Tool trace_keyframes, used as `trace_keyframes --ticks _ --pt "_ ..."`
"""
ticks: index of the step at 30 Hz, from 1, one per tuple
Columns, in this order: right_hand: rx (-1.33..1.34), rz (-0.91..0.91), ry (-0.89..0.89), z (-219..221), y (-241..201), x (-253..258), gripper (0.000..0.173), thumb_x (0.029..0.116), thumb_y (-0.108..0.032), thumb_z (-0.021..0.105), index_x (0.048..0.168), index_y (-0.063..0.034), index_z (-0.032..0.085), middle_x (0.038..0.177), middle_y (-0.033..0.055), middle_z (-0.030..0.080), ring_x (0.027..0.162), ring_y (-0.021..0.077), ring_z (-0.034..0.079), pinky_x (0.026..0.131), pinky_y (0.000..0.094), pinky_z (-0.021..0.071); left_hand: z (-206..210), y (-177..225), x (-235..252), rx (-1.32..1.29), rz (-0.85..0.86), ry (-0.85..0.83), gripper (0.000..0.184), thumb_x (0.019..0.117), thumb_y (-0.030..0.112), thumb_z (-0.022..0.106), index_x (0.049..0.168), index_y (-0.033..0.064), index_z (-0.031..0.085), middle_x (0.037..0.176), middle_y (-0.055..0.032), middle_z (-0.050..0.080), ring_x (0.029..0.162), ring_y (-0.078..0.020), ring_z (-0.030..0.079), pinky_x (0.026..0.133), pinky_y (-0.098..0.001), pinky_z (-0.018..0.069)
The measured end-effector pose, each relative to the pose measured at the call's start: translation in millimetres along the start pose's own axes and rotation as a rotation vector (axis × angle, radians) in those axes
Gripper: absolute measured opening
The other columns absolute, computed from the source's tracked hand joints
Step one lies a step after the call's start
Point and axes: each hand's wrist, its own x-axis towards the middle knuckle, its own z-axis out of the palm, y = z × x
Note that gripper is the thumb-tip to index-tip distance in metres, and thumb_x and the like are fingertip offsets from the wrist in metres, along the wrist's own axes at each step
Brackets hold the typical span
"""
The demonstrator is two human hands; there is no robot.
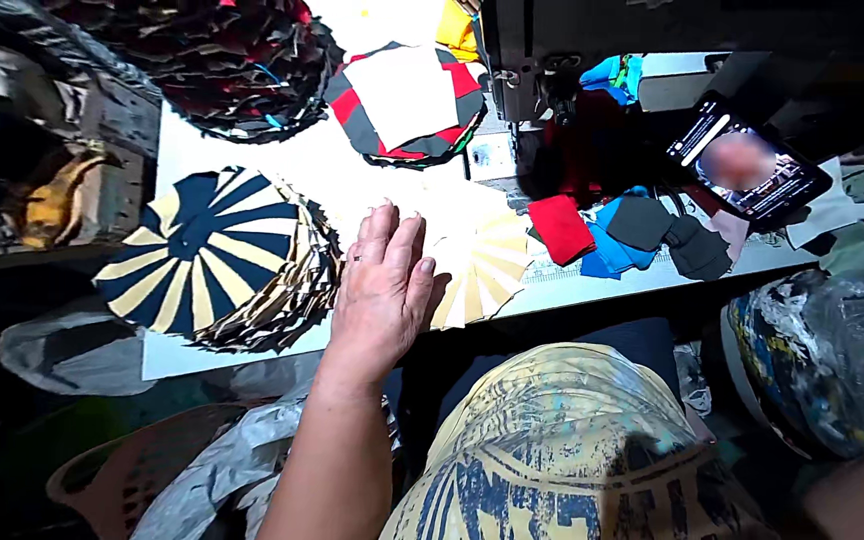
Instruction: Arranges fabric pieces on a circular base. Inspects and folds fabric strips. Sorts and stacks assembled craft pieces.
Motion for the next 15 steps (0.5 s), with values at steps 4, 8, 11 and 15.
trace_keyframes --ticks 4,8,11,15 --pt "0.003 -0.003 -0.030 8 -7 -4 0.040 0.0973 -0.009 0.067 0.128 0.0140 0.058 0.124 0.0411 0.060 0.121 0.0563 0.056 0.100 0.0750 0.0394 0 0 -1 0.016 0.008 0.002 0.070 0.1057 0.054 0.020 0.159 0.0133 0.039 0.168 -0.0176 0.027 0.154 -0.0367 0.027 0.121 -0.0605 0.0274" --pt "0.156 -0.085 0.117 6 -5 -4 0.029 0.0938 -0.001 0.066 0.120 0.0105 0.063 0.115 0.0388 0.063 0.112 0.0527 0.061 0.094 0.0735 0.0423 0 -2 -2 0.009 -0.017 -0.009 0.074 0.1038 0.059 0.018 0.159 0.0146 0.040 0.168 -0.0160 0.027 0.155 -0.0352 0.025 0.122 -0.0604 0.0257" --pt "0.274 -0.193 0.246 6 -2 0 0.026 0.0988 -0.008 0.062 0.120 0.0072 0.066 0.118 0.0341 0.064 0.114 0.0459 0.062 0.098 0.0682 0.0444 0 -2 -1 0.001 -0.029 -0.014 0.076 0.1029 0.062 0.017 0.159 0.0163 0.040 0.168 -0.0153 0.026 0.155 -0.0350 0.026 0.121 -0.0606 0.0261" --pt "0.250 -0.257 0.278 10 -2 9 0.032 0.0998 -0.006 0.057 0.125 0.0134 0.061 0.132 0.0360 0.058 0.127 0.0468 0.055 0.108 0.0653 0.0393 1 -3 -2 0.007 -0.032 -0.014 0.077 0.1027 0.063 0.015 0.158 0.0161 0.041 0.168 -0.0148 0.027 0.155 -0.0348 0.027 0.121 -0.0611 0.0264"
